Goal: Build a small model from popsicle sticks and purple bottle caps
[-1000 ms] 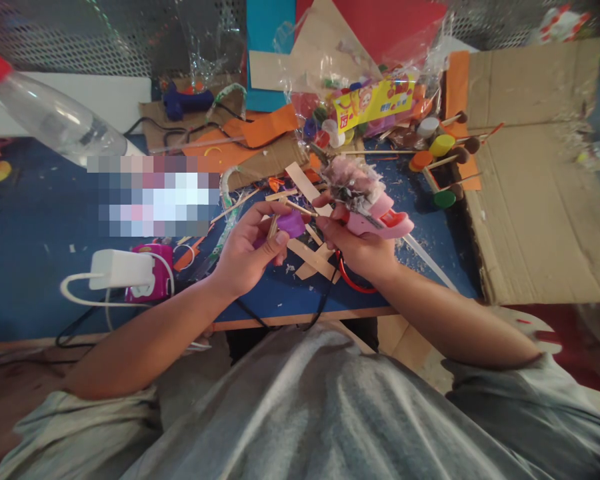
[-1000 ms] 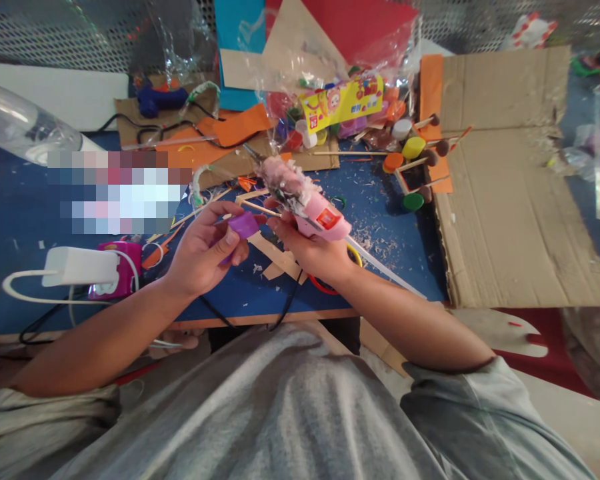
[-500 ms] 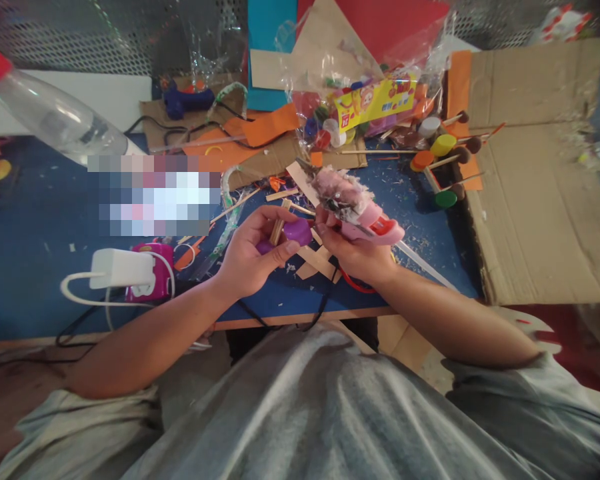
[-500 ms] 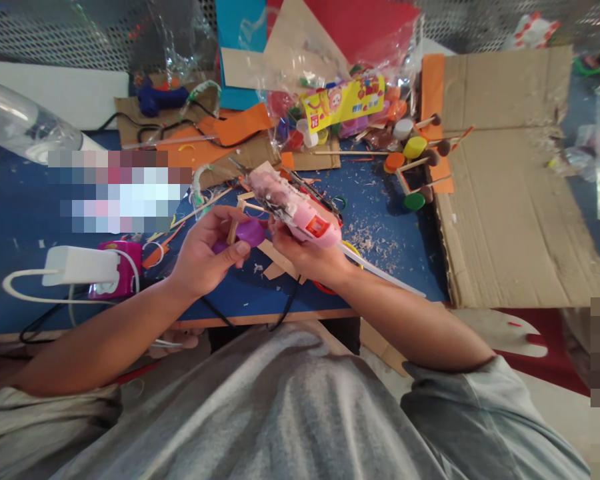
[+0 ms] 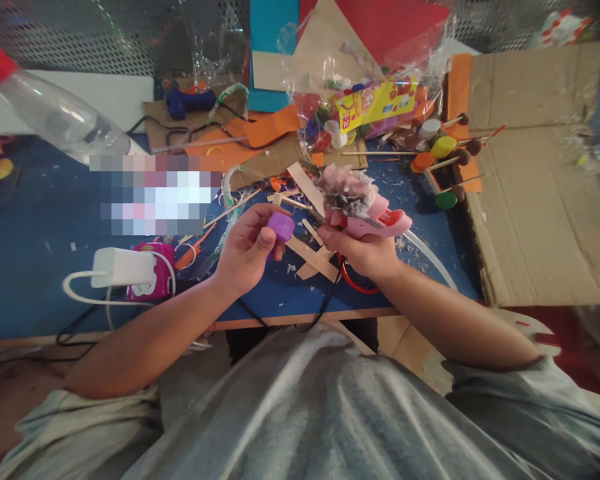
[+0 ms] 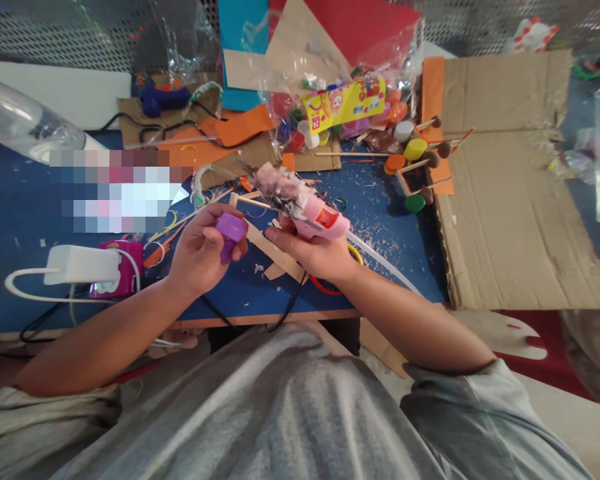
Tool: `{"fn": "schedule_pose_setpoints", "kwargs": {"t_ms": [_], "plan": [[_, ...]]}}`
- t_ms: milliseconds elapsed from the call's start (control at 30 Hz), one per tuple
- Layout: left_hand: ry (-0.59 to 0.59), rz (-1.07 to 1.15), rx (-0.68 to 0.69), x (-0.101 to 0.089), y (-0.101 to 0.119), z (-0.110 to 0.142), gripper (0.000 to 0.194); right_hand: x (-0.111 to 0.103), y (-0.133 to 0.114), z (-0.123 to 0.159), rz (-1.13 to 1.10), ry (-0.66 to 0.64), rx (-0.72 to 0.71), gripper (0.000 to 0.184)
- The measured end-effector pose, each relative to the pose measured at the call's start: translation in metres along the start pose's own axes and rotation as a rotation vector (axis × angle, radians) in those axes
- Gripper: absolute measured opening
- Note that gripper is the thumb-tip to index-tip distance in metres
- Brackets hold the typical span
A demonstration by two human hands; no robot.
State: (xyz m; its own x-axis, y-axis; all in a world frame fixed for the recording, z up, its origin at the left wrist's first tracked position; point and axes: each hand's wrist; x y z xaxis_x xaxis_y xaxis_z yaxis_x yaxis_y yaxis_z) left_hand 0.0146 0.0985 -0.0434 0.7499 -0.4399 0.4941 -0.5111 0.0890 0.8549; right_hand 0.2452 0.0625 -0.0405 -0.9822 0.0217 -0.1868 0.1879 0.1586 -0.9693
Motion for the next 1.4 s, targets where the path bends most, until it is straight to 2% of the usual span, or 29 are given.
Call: {"fn": "schedule_pose_setpoints", "kwargs": {"t_ms": [167,433,733,867,1033,1233,1400], "plan": [[0.096,-0.033,0.129,-0.008,-0.003,-0.003,0.048,-0.007,-0.003,-0.002,0.096,-0.055,-0.09,0.051],[0.081,-0.142,0.188,-0.014,-0.002,-0.003,0.051,-0.011,-0.006,-0.007,0.129,-0.17,-0.201,0.036],[0.034,-0.158,0.222,-0.013,0.001,-0.001,0.047,-0.011,0.0,-0.005,0.186,-0.115,-0.26,0.032],[0.038,-0.17,0.216,-0.012,0.002,0.0,0.047,-0.009,0.002,-0.005,0.218,-0.077,-0.22,0.031],[0.041,-0.167,0.219,-0.012,0.001,0.001,0.047,-0.009,0.003,-0.004,0.202,-0.062,-0.234,0.025],[0.017,-0.157,0.242,-0.014,-0.001,0.0,0.045,-0.008,-0.002,-0.005,0.219,-0.061,-0.16,0.029],[0.057,-0.168,0.209,-0.015,-0.001,0.0,0.046,-0.01,0.001,-0.004,0.162,-0.044,-0.095,0.024]]}}
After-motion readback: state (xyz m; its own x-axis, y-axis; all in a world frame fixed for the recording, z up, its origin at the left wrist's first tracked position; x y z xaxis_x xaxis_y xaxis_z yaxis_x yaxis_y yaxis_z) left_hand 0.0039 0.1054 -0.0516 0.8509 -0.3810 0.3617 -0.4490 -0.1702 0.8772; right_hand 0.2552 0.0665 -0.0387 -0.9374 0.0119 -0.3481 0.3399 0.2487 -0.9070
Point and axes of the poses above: each hand's wrist, its own z-axis away from the middle knuckle, its own x-axis out of the palm, y = z × x, and after that the axes turned 15 degrees about z, right-handed
